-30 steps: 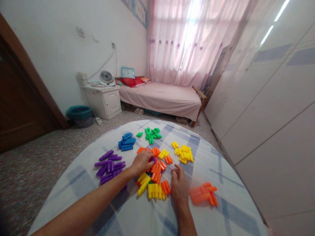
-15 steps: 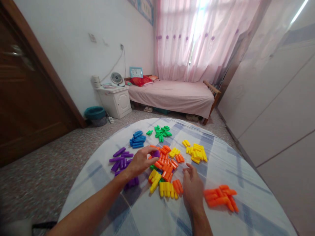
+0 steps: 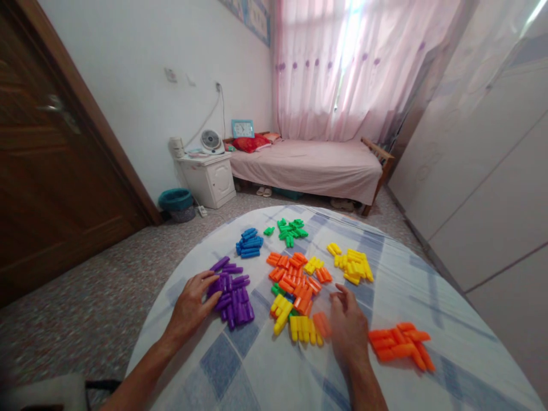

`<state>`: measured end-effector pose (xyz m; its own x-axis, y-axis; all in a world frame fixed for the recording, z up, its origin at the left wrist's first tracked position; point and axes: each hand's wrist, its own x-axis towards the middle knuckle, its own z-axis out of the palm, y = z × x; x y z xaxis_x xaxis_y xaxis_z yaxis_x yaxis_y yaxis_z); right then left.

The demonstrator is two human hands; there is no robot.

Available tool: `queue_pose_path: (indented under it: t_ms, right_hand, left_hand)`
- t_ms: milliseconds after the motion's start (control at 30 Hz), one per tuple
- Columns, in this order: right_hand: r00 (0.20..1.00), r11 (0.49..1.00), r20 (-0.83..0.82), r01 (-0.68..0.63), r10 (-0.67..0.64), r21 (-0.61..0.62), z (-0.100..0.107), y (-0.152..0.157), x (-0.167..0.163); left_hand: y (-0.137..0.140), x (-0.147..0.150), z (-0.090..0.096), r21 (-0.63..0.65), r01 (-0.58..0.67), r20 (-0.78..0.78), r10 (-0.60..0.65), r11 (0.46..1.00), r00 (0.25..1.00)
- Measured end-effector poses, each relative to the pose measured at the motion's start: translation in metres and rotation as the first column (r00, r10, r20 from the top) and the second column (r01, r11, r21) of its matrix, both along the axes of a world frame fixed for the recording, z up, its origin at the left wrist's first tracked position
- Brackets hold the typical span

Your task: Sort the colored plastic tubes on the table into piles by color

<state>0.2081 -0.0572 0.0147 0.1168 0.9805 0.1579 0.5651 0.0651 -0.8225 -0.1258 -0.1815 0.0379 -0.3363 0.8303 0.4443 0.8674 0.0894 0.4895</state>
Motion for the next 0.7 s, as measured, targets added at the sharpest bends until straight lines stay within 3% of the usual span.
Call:
queue_pose_path:
  t_ms: [133,233,300,400,467,700]
  right_hand:
    - [1.0,1.0,-0.008,-0.009,0.009,0.019,0.002,-0.001,-0.002]
    - [1.0,1.0,-0.022,-0.014,0.015,0.025,0.001,-0.001,-0.002]
    - [1.0,1.0,-0.024,-0.012,0.013,0.026,0.0,-0.002,-0.002]
    - [1.0,0.999,-0.023,-0.014,0.015,0.03,0.0,-0.001,-0.002]
    - [1.0,0.999,-0.023,-0.015,0.016,0.029,-0.001,-0.001,-0.002]
    - [0.999,0.999,-0.006,-0.032,0.032,0.017,-0.002,0.0,0.0]
  left_hand:
    - [-0.002,0.005,-0.006,0.039,-0.004,0.002,0.004,0.999,1.0]
    - [-0.001,0.017,0.004,0.108,0.0,-0.032,0.004,0.994,0.999]
    - [0.003,0.03,0.013,0.109,0.091,-0.054,-0.085,0.99,0.995]
    - [0.017,0.055,0.022,-0.013,0.326,-0.069,-0.326,0.945,0.943]
    - [0.03,0.071,0.021,-0.112,0.414,-0.071,-0.423,0.903,0.903]
    - [0.071,0.103,0.007,-0.355,0.425,-0.101,-0.486,0.833,0.868]
